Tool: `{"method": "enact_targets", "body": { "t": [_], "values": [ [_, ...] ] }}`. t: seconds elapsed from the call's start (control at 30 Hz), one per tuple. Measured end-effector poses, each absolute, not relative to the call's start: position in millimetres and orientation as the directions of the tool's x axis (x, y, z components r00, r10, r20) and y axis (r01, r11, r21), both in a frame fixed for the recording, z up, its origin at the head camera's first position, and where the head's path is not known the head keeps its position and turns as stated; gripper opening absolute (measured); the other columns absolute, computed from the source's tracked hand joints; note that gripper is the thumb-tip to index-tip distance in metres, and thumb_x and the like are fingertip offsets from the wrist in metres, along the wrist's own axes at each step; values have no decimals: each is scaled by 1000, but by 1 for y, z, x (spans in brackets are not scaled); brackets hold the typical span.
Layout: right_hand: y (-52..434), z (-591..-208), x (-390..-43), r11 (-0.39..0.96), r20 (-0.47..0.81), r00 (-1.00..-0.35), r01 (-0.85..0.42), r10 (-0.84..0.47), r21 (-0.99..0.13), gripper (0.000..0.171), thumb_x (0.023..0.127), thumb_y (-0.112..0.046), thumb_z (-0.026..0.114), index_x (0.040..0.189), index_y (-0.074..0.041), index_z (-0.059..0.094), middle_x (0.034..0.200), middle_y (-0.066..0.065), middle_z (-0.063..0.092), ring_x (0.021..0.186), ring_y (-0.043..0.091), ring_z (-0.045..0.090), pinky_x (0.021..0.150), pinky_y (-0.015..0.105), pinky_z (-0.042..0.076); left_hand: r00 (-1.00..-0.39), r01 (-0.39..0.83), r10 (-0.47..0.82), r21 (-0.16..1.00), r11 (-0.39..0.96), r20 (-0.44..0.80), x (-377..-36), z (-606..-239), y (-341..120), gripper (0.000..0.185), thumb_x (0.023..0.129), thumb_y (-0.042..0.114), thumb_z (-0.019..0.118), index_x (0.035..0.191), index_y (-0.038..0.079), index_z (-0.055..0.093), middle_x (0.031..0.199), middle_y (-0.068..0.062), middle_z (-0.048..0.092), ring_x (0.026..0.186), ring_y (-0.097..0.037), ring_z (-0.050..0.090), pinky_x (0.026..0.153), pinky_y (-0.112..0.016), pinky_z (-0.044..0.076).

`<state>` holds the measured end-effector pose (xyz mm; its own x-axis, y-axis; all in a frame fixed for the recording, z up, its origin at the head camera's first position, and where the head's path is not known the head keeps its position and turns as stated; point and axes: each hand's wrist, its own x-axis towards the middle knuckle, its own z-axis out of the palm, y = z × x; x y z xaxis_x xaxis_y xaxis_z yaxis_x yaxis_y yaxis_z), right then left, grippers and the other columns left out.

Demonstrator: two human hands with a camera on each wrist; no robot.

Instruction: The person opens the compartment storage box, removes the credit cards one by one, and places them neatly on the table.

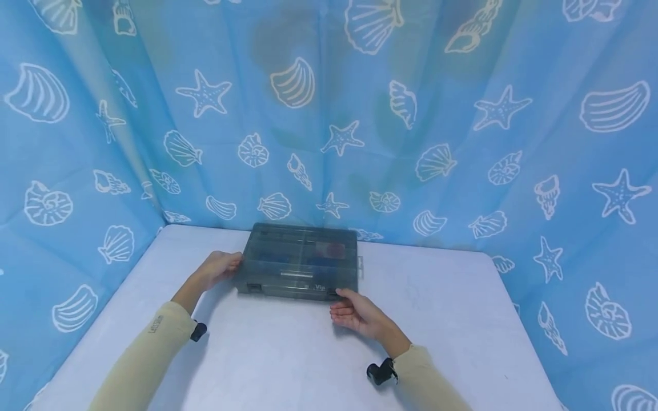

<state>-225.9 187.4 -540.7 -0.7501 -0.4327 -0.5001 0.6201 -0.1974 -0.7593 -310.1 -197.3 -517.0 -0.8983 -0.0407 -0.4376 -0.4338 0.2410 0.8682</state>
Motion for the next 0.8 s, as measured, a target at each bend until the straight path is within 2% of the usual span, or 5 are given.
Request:
{"method": "enact_targets", "body": {
  "t": [0.13,0.27,0.37,0.5,0.8],
  "values": [
    [178,-544,-225,-306,-483,-759,630,-435,-714,45,98,-30,57,120,9,48,95,12,66,86,16,69,84,27,54,-899,-435,-62,864,253,-434,-311,-518,-196,61,91,28,61,135,-9,43,121,-16,51,104,-25,52,89,-34,49],
    [171,-544,-224,-372,-482,-768,632,-422,-680,36,98,-26,53,113,7,53,95,11,65,87,15,68,86,25,53,-900,-432,-66,864,260,-430,-312,-518,-196,62,90,29,61,136,-9,43,123,-17,52,106,-26,53,89,-34,49],
    [166,-545,-223,-369,-498,-771,630,-397,-683,26,98,-18,49,106,5,57,90,9,65,81,13,68,82,23,54,-899,-433,-60,861,266,-433,-312,-518,-197,63,92,28,60,138,-9,40,127,-18,51,110,-27,52,92,-36,49],
    [158,-548,-223,-344,-507,-786,614,-354,-710,24,97,-11,47,107,7,58,85,8,66,77,11,67,78,23,55,-899,-435,-67,859,270,-434,-312,-517,-198,65,92,28,59,140,-9,36,130,-20,48,115,-30,50,98,-40,46],
    [145,-550,-207,-412,-524,-795,607,-306,-679,38,96,-28,54,105,8,61,91,12,69,84,17,69,83,29,55,-900,-432,-69,860,272,-430,-311,-518,-192,63,92,27,58,139,-10,38,127,-19,50,114,-30,52,95,-39,48]
  ]
}}
